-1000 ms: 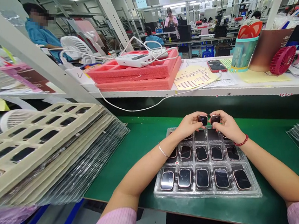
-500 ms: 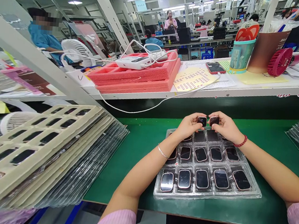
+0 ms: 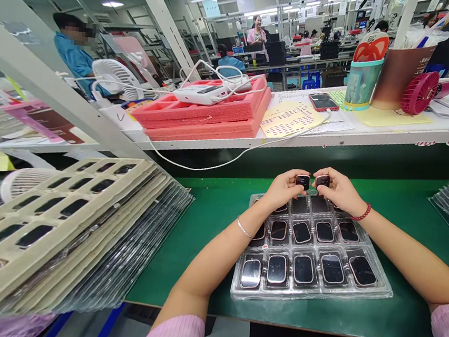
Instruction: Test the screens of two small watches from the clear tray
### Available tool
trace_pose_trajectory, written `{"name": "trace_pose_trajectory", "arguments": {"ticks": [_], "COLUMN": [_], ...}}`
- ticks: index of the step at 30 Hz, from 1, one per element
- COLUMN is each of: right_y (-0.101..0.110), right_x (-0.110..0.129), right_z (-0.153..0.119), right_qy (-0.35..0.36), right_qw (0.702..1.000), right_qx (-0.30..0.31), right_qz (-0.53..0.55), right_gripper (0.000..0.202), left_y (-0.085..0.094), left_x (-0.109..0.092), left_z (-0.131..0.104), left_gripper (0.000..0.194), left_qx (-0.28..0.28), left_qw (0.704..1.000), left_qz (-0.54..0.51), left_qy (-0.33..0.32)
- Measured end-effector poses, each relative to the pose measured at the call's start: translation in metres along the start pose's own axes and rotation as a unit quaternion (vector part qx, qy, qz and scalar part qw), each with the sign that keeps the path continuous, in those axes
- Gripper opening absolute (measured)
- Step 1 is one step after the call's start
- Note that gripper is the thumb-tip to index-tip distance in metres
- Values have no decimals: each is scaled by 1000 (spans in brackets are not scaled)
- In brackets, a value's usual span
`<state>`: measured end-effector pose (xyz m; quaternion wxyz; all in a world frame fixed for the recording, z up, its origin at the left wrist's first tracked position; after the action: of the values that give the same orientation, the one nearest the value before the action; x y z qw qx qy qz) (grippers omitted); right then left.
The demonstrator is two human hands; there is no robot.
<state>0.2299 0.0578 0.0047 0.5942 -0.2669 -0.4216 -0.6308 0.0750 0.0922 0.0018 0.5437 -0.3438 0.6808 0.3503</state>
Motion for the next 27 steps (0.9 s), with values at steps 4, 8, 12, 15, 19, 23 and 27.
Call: {"name": "trace_pose_trajectory", "arguments": {"ticks": [4, 8, 12, 15, 19, 23, 27], "right_y": [1, 2, 2, 1, 1, 1, -1], "right_x": [1, -3, -2, -2, -1, 2, 2], "right_z": [0, -1, -1, -1, -1, 0, -1], "right_qy": [4, -30, -29, -34, -39, -19, -7], "right_qw": [1000, 999, 999, 999, 999, 1000, 1000], "right_qx": [2, -9, -11, -3, -4, -5, 4], "right_qz": [-5, 26, 34, 34, 28, 16, 12], "right_gripper": [33, 24, 27, 28, 24, 29, 27], "left_y": [1, 4, 3, 2, 3, 2, 2], "left_x": [0, -1, -3, -5, -5, -2, -1], "left_z": [0, 0, -2, -3, -3, -1, 0], "left_gripper": [42, 32, 33, 31, 29, 41, 41], "left_qx": [-3, -24, -21, -20, -25, -6, -6], "left_qw": [1000, 1000, 999, 999, 999, 1000, 1000], "left_qz": [-6, 0, -8, -6, -1, 0, 4], "left_qy": [-8, -21, -24, -24, -26, -16, -21]}}
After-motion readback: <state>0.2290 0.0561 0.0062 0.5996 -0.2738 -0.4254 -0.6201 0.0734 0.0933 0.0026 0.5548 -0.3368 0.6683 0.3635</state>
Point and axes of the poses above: each hand's wrist, its own z-axis towards the middle knuckle, its own y-axis out of the back of the hand, x = y × z, the point moved 6 cm from there along z, towards the middle knuckle, and after that the axes turned 14 degrees about y, right-handed, at the moved point
